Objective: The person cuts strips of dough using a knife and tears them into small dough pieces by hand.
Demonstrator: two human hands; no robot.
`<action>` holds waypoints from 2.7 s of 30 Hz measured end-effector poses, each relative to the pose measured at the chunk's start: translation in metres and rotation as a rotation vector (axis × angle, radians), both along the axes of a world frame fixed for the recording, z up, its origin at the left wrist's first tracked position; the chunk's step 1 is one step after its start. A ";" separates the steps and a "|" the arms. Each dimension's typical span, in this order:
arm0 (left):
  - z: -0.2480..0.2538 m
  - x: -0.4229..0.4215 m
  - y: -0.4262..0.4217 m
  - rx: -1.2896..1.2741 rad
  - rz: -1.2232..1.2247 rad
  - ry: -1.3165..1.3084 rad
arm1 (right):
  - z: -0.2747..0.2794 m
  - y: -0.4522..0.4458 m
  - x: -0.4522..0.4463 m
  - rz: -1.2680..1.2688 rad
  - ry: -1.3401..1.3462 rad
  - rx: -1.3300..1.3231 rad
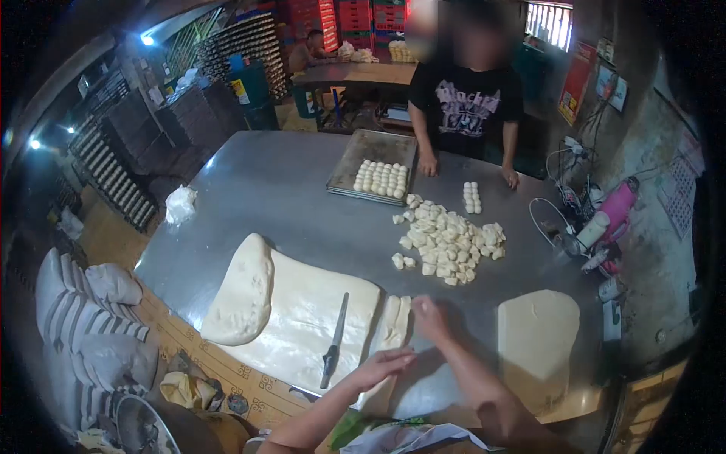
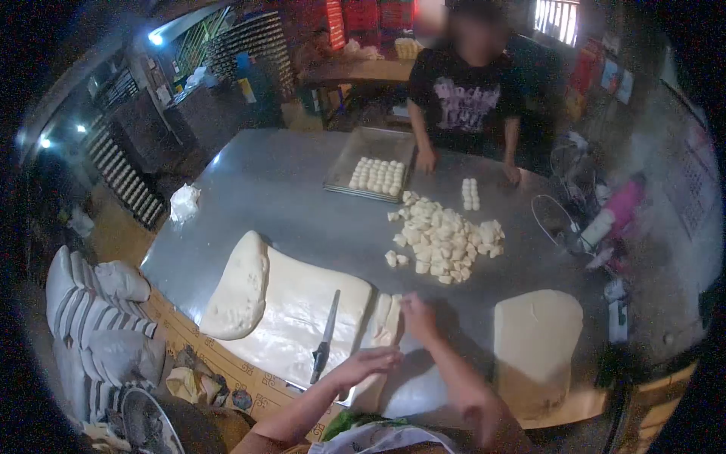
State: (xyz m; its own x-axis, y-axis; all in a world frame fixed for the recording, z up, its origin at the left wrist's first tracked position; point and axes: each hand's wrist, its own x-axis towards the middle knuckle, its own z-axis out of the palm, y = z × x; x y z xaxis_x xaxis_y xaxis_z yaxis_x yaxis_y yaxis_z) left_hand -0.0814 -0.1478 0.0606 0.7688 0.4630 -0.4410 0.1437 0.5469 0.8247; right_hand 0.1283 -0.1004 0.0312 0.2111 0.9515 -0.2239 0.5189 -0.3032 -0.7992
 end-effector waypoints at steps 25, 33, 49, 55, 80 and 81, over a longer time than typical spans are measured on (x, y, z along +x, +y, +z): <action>-0.049 0.053 -0.036 1.168 -0.154 0.879 | 0.054 -0.202 0.105 0.316 0.206 0.563; -0.073 0.030 -0.133 1.245 -0.167 0.701 | 0.209 -0.272 0.176 -0.100 0.523 1.207; 0.028 0.023 -0.023 1.773 0.202 0.533 | 0.191 -0.214 0.051 -0.050 0.591 0.891; -0.041 0.044 -0.077 1.573 -0.071 0.092 | 0.160 -0.222 0.018 0.108 0.668 0.534; 0.077 0.122 -0.075 1.161 0.194 0.053 | 0.131 -0.180 0.086 0.375 -0.160 0.879; 0.062 0.124 -0.074 1.159 0.182 0.038 | 0.126 -0.179 0.078 0.314 -0.156 0.833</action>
